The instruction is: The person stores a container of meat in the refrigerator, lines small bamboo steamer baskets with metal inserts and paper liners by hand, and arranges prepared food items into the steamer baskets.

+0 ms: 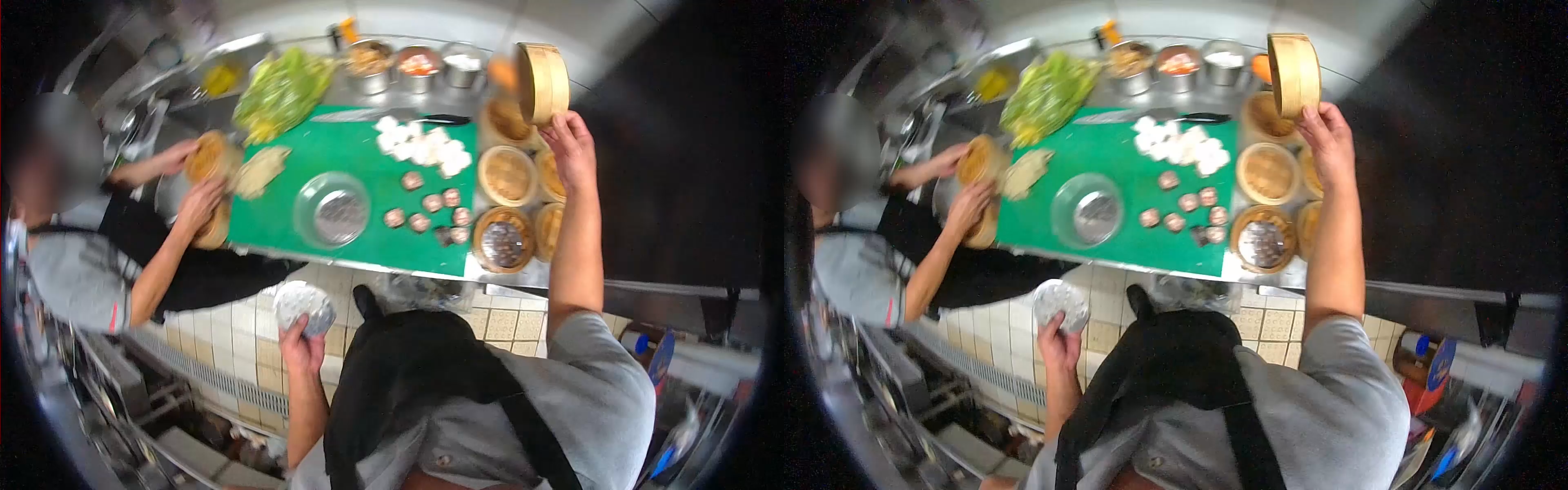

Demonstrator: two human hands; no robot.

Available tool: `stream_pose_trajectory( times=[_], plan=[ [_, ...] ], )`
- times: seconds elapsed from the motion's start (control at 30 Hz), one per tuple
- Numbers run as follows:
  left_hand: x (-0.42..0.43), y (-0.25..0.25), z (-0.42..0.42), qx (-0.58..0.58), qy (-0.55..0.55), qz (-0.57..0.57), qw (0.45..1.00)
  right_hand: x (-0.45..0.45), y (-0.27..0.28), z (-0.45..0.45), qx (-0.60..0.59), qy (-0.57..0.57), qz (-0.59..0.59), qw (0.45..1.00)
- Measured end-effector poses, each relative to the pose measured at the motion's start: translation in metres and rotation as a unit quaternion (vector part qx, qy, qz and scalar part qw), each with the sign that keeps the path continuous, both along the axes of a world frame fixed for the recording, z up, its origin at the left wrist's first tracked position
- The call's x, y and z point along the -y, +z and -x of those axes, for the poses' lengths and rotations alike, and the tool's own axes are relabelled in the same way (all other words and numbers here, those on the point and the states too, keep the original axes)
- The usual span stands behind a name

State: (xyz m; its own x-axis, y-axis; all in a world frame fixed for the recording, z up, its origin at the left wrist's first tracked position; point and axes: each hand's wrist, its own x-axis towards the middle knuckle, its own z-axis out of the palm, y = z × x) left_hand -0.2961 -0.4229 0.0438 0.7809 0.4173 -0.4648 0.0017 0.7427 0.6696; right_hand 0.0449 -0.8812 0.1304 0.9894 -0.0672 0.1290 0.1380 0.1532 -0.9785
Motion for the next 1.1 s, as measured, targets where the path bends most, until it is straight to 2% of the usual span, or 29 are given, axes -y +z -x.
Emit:
stream_pose_trajectory(
  times=[0.07,0.1,0.17,0.23,0.33,0.37,0.53,0.6,0.73,0.8,0.83,0.9,0.97,1.03,1.1],
  plan=[
    [-0.011,0.000,-0.002,0.023,-0.008,0.007,1.000,-0.054,0.023,0.014,0.014,0.028,0.108,0.994],
    [-0.017,-0.001,-0.002,0.030,-0.005,0.011,0.999,-0.083,0.021,0.013,0.015,0.045,0.104,0.993],
    [-0.025,0.004,-0.001,0.030,0.001,0.016,0.999,-0.134,0.018,0.015,0.100,0.112,0.132,0.980],
    [-0.036,-0.002,0.004,0.041,0.012,0.015,0.999,-0.189,0.031,0.022,0.108,0.188,0.223,0.950],
    [-0.050,-0.004,0.016,0.057,0.024,0.022,0.998,-0.273,0.030,0.030,0.207,0.204,0.390,0.874],
    [-0.055,-0.004,0.020,0.063,0.026,0.026,0.997,-0.299,0.023,0.030,0.216,0.228,0.397,0.863],
    [-0.070,-0.009,0.042,0.060,0.072,0.036,0.995,-0.390,-0.020,0.022,0.194,0.260,0.490,0.809],
    [-0.071,-0.007,0.047,0.060,0.088,0.038,0.994,-0.404,-0.034,0.019,0.159,0.315,0.576,0.737],
    [-0.070,-0.003,0.049,0.073,0.085,0.035,0.993,-0.384,-0.043,0.026,0.142,0.298,0.540,0.774],
    [-0.067,-0.005,0.048,0.078,0.078,0.036,0.993,-0.356,-0.030,0.046,0.229,0.183,0.479,0.828],
    [-0.066,-0.007,0.045,0.076,0.075,0.029,0.994,-0.343,-0.024,0.061,0.226,0.181,0.481,0.827],
    [-0.060,-0.007,0.032,0.070,0.059,0.028,0.995,-0.311,-0.012,0.100,0.266,0.259,0.380,0.847],
    [-0.046,0.002,0.014,0.078,0.004,0.006,0.997,-0.293,-0.006,0.142,0.341,0.337,0.341,0.809],
    [-0.028,0.012,-0.009,0.093,-0.040,0.014,0.995,-0.285,0.001,0.180,0.352,0.395,0.321,0.786],
    [-0.005,0.025,-0.031,0.107,-0.076,0.012,0.991,-0.278,-0.002,0.201,0.332,0.395,0.350,0.782]
  ],
)
